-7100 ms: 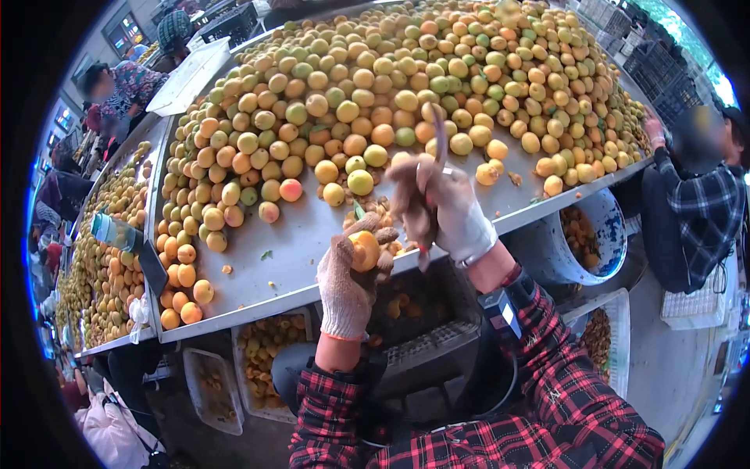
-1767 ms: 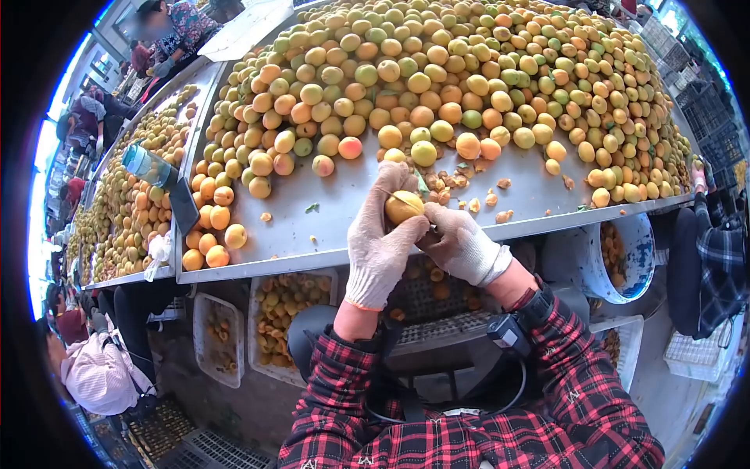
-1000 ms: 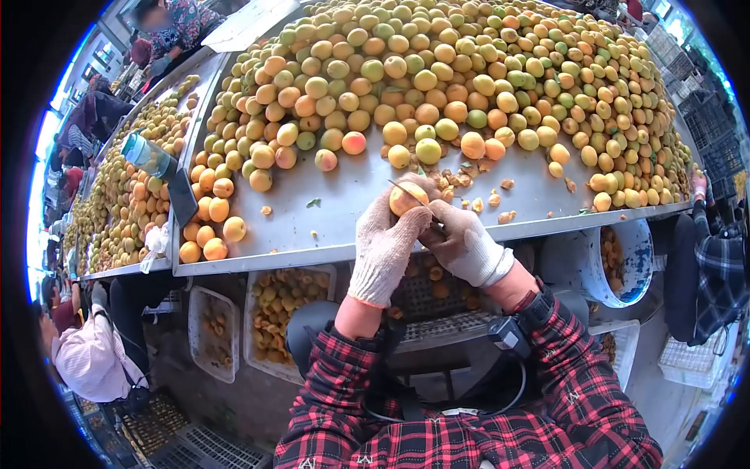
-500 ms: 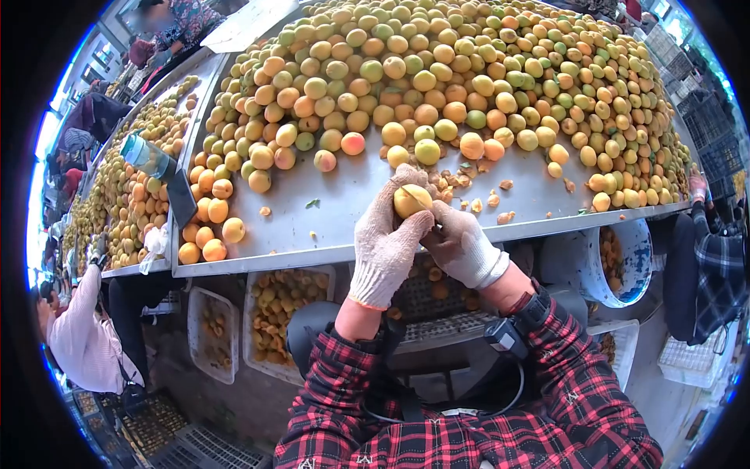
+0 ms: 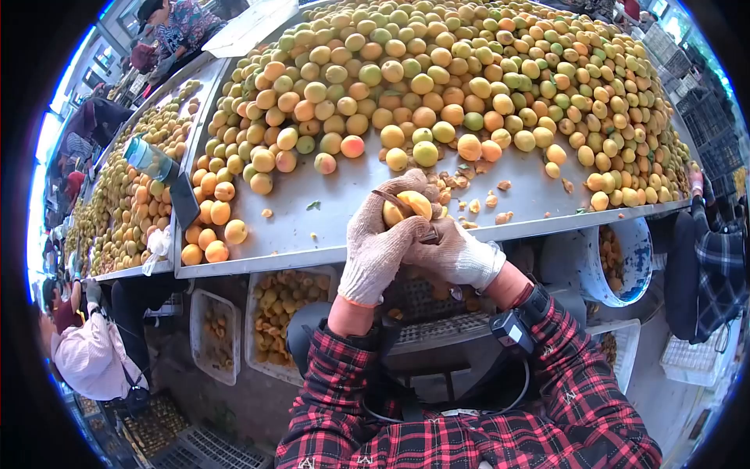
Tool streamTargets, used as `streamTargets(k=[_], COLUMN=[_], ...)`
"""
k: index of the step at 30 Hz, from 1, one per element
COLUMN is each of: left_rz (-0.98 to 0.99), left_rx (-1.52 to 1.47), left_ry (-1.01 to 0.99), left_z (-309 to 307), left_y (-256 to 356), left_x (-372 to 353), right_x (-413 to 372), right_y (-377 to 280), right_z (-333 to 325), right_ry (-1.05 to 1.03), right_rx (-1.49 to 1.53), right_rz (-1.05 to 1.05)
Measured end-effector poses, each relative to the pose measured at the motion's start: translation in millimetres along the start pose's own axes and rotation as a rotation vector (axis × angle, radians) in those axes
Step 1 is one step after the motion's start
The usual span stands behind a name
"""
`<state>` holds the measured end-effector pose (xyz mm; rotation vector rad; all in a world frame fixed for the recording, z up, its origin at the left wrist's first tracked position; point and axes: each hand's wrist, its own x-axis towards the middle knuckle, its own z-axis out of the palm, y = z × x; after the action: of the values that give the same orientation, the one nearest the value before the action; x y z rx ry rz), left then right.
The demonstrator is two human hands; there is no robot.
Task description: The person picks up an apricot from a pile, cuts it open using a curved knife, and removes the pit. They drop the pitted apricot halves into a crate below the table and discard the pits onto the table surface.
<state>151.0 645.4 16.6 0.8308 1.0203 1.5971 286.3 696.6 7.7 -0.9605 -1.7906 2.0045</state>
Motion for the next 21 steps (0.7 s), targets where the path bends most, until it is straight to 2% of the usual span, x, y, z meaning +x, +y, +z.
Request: streamTargets(k=[1,5,7,9,11,12,14,15,16,17,18,19,21], left_rz=[-0.001,-0.005,0.072,0.036,0.267,0.268,0.250,0.234,0.138,0.139,0.128,0.116,0.093], left_rx=[0.000,-0.160,-0.170,-0.114,0.334,0.494,0.519,0.544,0.426,0.426,0.265,0.105,0.048], left_ry=[-0.003,0.121,0.220,0.228,0.055,-0.028,-0.082,-0.130,-0.162,-0.160,-0.148,-0.136,-0.150], left_z=[1.2,0.2,-4.8,-4.8,0.7,-1.9,-5.6,-8.3,-12.3,-12.1,-10.6,-10.1,-9.9], left_y=[-0.8,-5.8,-10.3,-12.5,-18.1,-19.9,-16.6,-14.7,-12.9,-10.0,-4.8,-2.1,-4.0], left_x=[1.2,4.6,10.5,8.2,2.7,0.3,-4.0,-5.7,-7.0,-6.0,-4.3,-3.1,-2.6], right_x=[0.4,-2.9,-6.8,-2.3,1.9,-2.1,-12.3,-12.6,-11.8,-11.2,-17.9,-20.7,-24.0], right_y=[1.3,-13.5,-22.9,-16.5,-4.0,-9.7,-27.1,-16.5,-11.1,-7.6,-16.8,-24.7,-34.2], right_z=[-1.1,-9.1,-15.7,-22.5,-29.2,-31.5,-37.3,-53.3,-63.9,-70.0,-68.0,-66.3,-64.5], right_ry=[-0.016,0.015,0.146,0.184,0.192,0.197,0.143,-0.023,-0.137,-0.251,-0.217,-0.220,0.091], right_rx=[0.070,-0.048,0.043,0.310,0.329,0.331,0.194,0.273,0.140,0.005,0.042,0.043,0.115], right_rz=[-0.087,-0.014,0.056,-0.076,-0.100,-0.099,0.017,0.080,-0.027,-0.135,-0.021,-0.020,-0.021])
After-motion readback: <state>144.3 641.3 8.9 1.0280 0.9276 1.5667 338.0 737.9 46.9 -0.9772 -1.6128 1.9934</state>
